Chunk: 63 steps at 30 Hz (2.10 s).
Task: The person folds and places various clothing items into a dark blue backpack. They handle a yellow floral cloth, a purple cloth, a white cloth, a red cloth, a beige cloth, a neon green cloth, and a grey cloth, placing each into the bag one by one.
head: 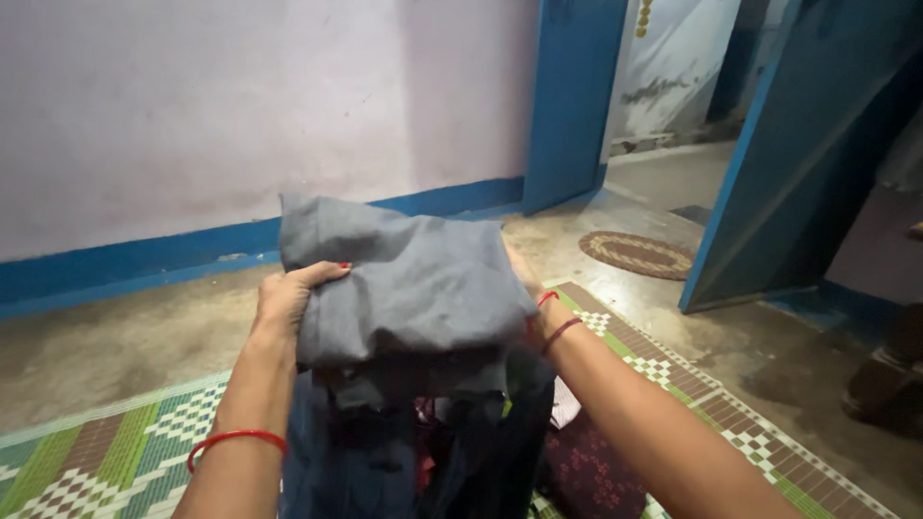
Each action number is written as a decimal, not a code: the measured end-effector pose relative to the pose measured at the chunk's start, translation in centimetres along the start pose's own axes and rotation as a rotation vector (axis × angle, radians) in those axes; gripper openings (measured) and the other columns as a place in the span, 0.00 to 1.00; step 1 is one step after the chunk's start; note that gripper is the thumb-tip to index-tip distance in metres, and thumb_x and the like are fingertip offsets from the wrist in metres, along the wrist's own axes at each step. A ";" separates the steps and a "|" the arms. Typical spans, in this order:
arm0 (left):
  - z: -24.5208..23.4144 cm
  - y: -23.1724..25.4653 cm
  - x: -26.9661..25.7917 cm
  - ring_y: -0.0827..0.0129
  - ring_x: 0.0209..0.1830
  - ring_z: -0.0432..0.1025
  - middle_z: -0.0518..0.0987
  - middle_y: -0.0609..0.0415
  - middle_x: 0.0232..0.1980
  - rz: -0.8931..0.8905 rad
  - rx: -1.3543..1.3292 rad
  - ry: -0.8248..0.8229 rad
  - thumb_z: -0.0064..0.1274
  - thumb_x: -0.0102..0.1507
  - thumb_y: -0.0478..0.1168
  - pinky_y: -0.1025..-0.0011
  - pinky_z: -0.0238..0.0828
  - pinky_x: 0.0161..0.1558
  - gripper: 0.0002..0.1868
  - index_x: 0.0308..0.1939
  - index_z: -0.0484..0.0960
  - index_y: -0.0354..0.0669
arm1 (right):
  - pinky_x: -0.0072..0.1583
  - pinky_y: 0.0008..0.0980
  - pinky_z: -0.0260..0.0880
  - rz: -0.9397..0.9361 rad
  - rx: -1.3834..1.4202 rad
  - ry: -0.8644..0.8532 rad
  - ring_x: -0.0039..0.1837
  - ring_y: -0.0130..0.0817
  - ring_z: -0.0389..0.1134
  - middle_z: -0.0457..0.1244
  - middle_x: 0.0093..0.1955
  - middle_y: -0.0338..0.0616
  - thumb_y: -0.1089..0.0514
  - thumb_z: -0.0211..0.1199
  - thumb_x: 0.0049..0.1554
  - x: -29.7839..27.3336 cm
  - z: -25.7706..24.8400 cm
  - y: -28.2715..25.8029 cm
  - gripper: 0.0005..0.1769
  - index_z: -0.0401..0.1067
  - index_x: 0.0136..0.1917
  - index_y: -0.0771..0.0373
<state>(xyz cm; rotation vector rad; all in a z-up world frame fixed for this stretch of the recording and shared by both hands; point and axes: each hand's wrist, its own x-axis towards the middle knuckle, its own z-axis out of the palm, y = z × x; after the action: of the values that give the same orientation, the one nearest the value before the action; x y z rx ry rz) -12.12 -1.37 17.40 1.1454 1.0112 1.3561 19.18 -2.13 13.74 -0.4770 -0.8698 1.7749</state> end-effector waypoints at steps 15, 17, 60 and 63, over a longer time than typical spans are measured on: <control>-1.8 2.6 -3.0 0.64 0.42 0.79 0.86 0.54 0.41 -0.204 -0.308 -0.208 0.63 0.51 0.46 0.61 0.78 0.46 0.21 0.47 0.84 0.44 | 0.46 0.34 0.77 0.114 -0.269 0.240 0.39 0.36 0.74 0.72 0.41 0.47 0.58 0.69 0.49 0.0 0.8 1.7 0.16 0.76 0.49 0.67; -1.7 3.5 -4.2 0.65 0.39 0.79 0.84 0.55 0.40 -0.216 -0.342 -0.227 0.62 0.52 0.48 0.59 0.79 0.43 0.21 0.47 0.83 0.48 | 0.46 0.34 0.77 0.049 -0.309 0.312 0.39 0.36 0.74 0.72 0.42 0.48 0.57 0.69 0.49 -0.8 2.2 1.1 0.18 0.77 0.51 0.69; 4.5 6.0 -8.1 0.65 0.52 0.80 0.86 0.47 0.52 0.182 0.690 -0.655 0.73 0.39 0.48 0.68 0.74 0.56 0.45 0.61 0.80 0.43 | 0.69 0.48 0.71 -0.339 -0.338 -0.513 0.68 0.50 0.66 0.63 0.65 0.61 0.43 0.61 0.64 -1.9 6.0 -2.7 0.23 0.73 0.53 0.68; 4.7 5.4 -8.1 0.64 0.46 0.82 0.88 0.48 0.45 0.175 0.516 -0.635 0.73 0.39 0.40 0.68 0.78 0.52 0.35 0.52 0.86 0.35 | 0.72 0.48 0.68 -0.370 -0.404 -0.317 0.70 0.47 0.64 0.62 0.65 0.58 0.50 0.60 0.62 -2.8 7.4 -2.9 0.18 0.70 0.58 0.66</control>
<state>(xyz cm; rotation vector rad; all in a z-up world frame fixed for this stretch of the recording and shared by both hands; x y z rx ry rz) -8.58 -10.10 22.75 1.9336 0.8103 0.7664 17.06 -6.62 20.55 -0.2670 -1.4539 1.3525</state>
